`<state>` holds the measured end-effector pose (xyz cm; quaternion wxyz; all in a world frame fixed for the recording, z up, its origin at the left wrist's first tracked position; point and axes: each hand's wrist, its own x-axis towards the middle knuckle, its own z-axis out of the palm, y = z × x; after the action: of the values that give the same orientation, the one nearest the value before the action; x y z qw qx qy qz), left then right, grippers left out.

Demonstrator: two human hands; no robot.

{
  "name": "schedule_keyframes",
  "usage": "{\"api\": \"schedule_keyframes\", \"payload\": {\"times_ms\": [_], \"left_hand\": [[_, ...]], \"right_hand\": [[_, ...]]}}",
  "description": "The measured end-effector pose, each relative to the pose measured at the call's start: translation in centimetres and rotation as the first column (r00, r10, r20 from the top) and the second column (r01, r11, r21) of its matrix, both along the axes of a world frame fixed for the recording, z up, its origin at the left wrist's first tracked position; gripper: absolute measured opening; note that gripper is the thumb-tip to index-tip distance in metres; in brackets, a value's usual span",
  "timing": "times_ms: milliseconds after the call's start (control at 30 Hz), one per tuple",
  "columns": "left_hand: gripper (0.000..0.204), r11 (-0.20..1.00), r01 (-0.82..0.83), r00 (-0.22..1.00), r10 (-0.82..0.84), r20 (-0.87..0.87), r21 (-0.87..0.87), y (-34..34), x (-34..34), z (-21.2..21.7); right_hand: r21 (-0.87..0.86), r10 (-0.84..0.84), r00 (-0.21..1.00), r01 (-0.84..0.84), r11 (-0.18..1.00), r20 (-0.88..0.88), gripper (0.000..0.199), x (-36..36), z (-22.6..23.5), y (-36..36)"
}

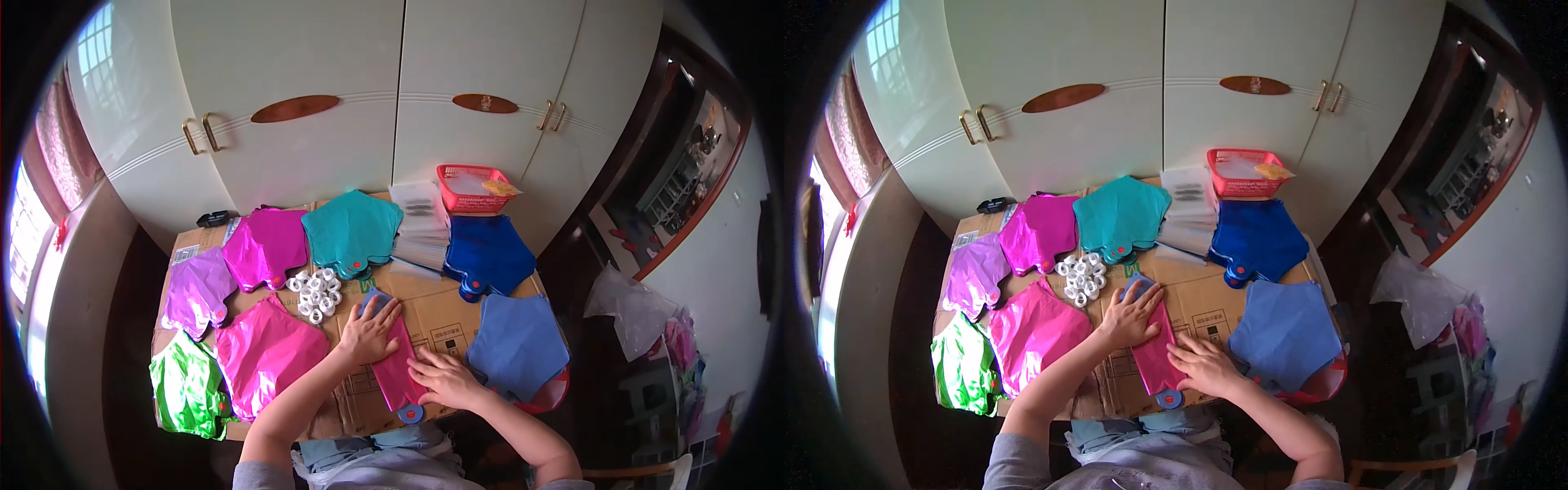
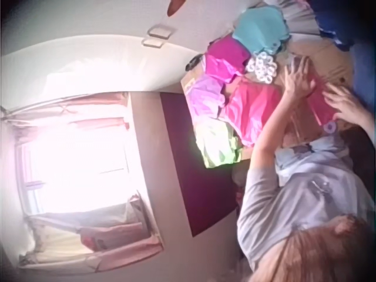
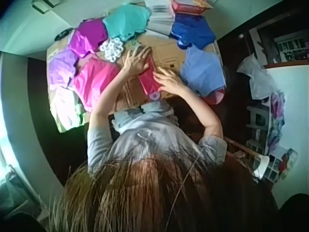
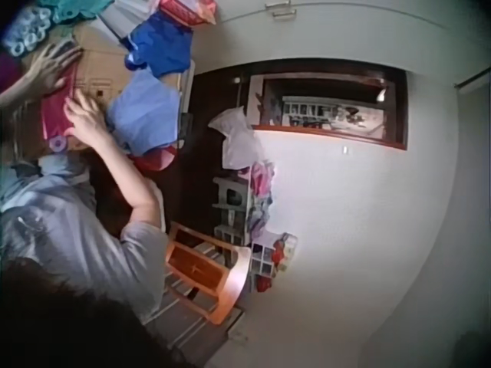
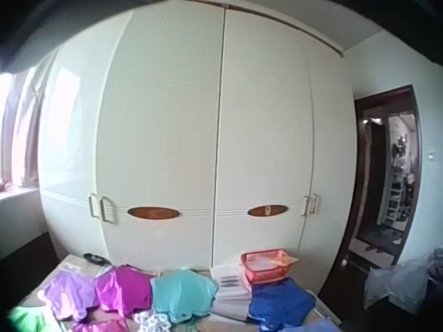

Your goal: Folding colored plastic sheets and inserting them into clear packaging sleeves with cardboard backing.

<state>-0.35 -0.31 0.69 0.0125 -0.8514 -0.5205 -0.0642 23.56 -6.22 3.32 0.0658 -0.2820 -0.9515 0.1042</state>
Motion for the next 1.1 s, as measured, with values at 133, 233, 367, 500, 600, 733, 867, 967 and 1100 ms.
{"api": "schedule_keyframes", "payload": {"times_ms": [133,233,367,500,600,733,867,967,1100], "left_hand": [[0.076,1.000,0.001,1.000,-0.001,-0.025,0.007,-0.1,0.0,0.2],[0.075,1.000,0.000,1.000,0.001,-0.027,0.032,0.0,0.1,-0.1],[0.075,0.999,0.002,1.000,-0.001,-0.025,0.035,-0.1,0.0,-0.2],[0.075,1.000,0.004,1.000,-0.004,-0.020,0.007,-0.1,-0.1,0.2],[0.074,1.000,0.015,1.000,-0.014,-0.021,0.015,0.4,-0.3,0.1],[0.072,1.000,-0.005,1.000,0.005,0.018,0.020,1.2,-0.6,-0.2],[0.072,0.977,-0.212,0.957,0.211,0.198,-0.014,0.8,-0.4,0.6],[0.082,0.920,-0.387,0.753,0.351,0.556,-0.058,-0.5,-0.3,0.9],[0.093,0.890,-0.294,0.378,0.443,0.813,-0.348,-2.4,-1.6,-0.3]], "right_hand": [[0.003,0.049,0.995,-0.049,0.999,-0.085,0.050,-0.8,0.3,-0.2],[-0.068,-0.087,0.989,0.079,0.994,-0.116,0.036,-2.9,-0.8,-0.5],[0.063,-0.281,0.948,0.293,0.954,-0.153,0.016,-5.5,-1.4,-1.6],[0.195,-0.280,0.936,0.322,0.927,-0.214,0.006,-5.9,-2.4,-2.4],[0.174,-0.237,0.930,0.292,0.940,-0.281,0.008,-5.6,-2.5,-2.3],[0.170,-0.175,0.910,0.253,0.952,-0.376,0.021,-5.6,-2.5,-2.2],[0.128,-0.189,0.897,0.259,0.957,-0.400,0.029,-5.5,-2.9,-2.2],[0.128,-0.201,0.893,0.272,0.954,-0.404,0.029,-5.4,-2.8,-2.3],[0.123,-0.202,0.906,0.263,0.957,-0.371,0.029,-5.5,-2.3,-2.3]]}}
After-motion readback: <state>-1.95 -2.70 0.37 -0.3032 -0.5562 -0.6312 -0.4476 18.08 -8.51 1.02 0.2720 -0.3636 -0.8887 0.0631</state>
